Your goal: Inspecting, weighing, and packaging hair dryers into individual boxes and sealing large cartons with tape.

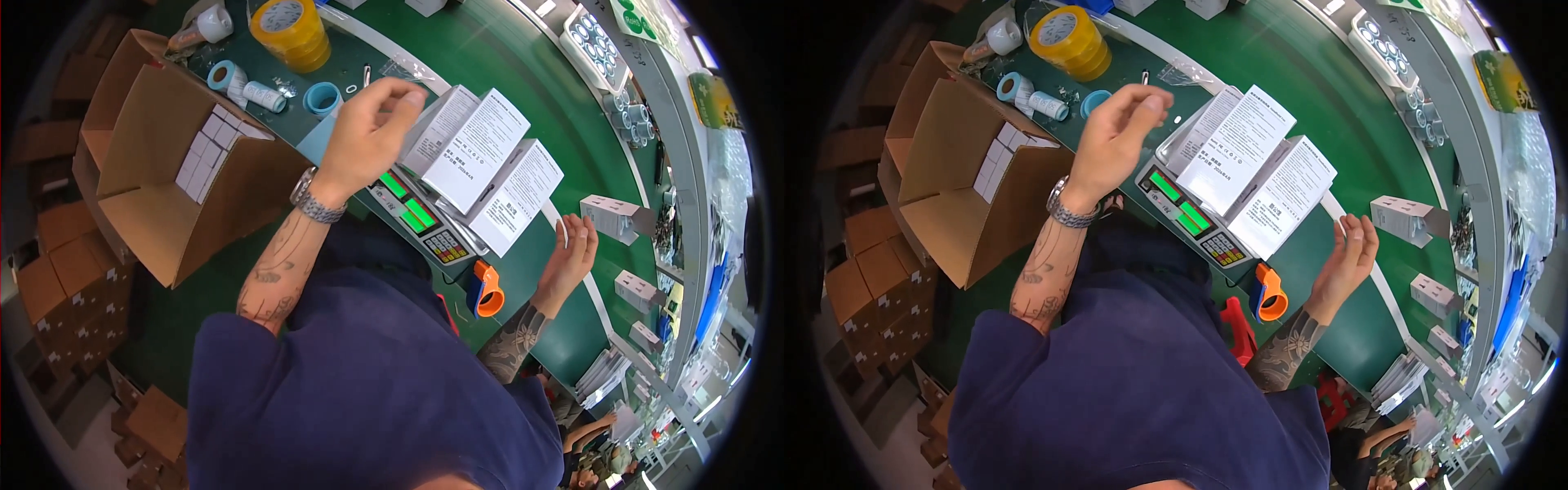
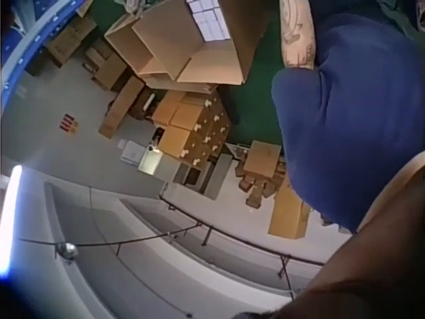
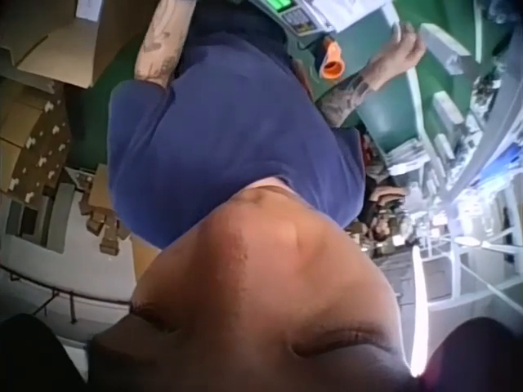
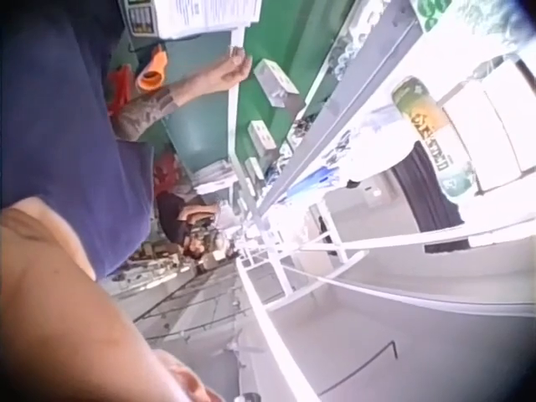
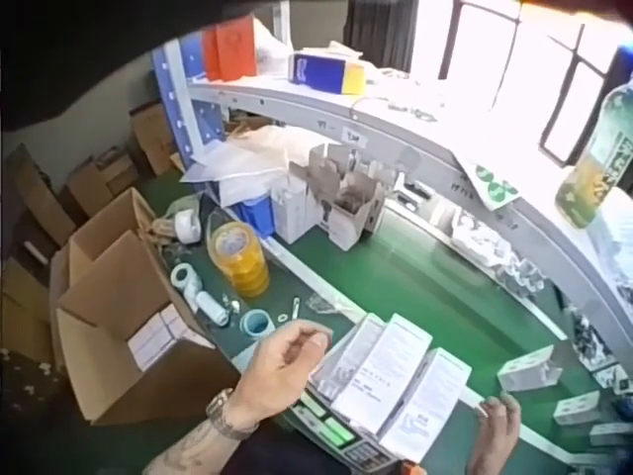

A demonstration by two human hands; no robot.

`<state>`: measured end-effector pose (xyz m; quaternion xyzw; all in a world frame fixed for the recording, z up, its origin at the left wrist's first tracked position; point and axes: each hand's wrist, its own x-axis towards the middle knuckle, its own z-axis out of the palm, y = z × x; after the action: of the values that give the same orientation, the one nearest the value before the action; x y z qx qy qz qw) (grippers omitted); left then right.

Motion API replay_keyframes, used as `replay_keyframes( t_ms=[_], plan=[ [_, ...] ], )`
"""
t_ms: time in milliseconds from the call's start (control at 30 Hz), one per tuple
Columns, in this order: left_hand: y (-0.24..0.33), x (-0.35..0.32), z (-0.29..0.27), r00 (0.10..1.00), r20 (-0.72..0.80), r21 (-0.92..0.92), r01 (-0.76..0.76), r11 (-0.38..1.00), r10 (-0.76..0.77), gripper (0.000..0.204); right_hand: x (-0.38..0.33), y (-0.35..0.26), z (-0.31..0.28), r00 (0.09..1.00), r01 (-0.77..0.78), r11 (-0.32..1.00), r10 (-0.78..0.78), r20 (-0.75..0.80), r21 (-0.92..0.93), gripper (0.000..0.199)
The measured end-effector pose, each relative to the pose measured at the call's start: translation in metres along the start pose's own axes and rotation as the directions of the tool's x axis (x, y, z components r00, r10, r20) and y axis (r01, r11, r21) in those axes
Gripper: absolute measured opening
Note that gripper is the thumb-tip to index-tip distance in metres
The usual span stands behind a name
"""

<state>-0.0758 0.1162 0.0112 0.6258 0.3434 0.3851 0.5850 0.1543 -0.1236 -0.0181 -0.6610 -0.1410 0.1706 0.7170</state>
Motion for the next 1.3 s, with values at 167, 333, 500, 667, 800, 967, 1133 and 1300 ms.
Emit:
replay_keyframes(
  t_ms=[167,333,500,667,800,967,1133,1300],
  plan=[
    [-0.005,0.019,0.012,0.987,0.16,0.179,-0.048,0.983,0.019,0.027,-0.011,-0.026,0.029,0.996,0.069,0.939,-0.046,0.076,-0.338,0.04],
    [-0.009,0.032,0.013,0.925,0.355,0.209,0.063,0.976,-0.136,0.031,-0.031,-0.04,0.061,0.963,-0.175,0.801,0.261,0.071,-0.572,0.045],
    [-0.005,0.029,0.007,0.779,0.608,0.066,0.145,0.987,-0.155,0.037,-0.056,-0.033,0.127,0.991,-0.09,0.688,0.133,0.003,-0.72,0.055],
    [0.024,0.005,-0.081,0.867,0.064,0.01,-0.496,0.868,0.494,0.06,-0.096,-0.044,0.216,0.962,0.257,0.871,-0.271,0.028,-0.418,0.05],
    [0.026,-0.029,-0.206,0.675,-0.486,-0.007,-0.639,0.769,0.556,0.064,-0.161,-0.052,0.358,0.889,0.116,0.983,-0.167,0.426,0.144,0.056],
    [-0.033,-0.06,-0.367,0.669,-0.743,-0.226,-0.214,0.95,-0.026,0.045,-0.205,0.039,0.529,0.55,0.117,0.982,0.06,0.833,-0.148,0.055],
    [-0.204,-0.059,-0.426,0.668,-0.671,-0.331,0.117,0.937,-0.32,0.02,-0.207,0.169,0.56,0.413,0.285,0.824,0.355,0.839,-0.489,0.053],
    [-0.33,-0.067,-0.406,0.636,-0.138,-0.415,0.659,0.627,-0.759,0.027,-0.192,0.143,0.537,0.152,0.536,0.552,0.681,0.716,-0.639,0.04]
  ],
)
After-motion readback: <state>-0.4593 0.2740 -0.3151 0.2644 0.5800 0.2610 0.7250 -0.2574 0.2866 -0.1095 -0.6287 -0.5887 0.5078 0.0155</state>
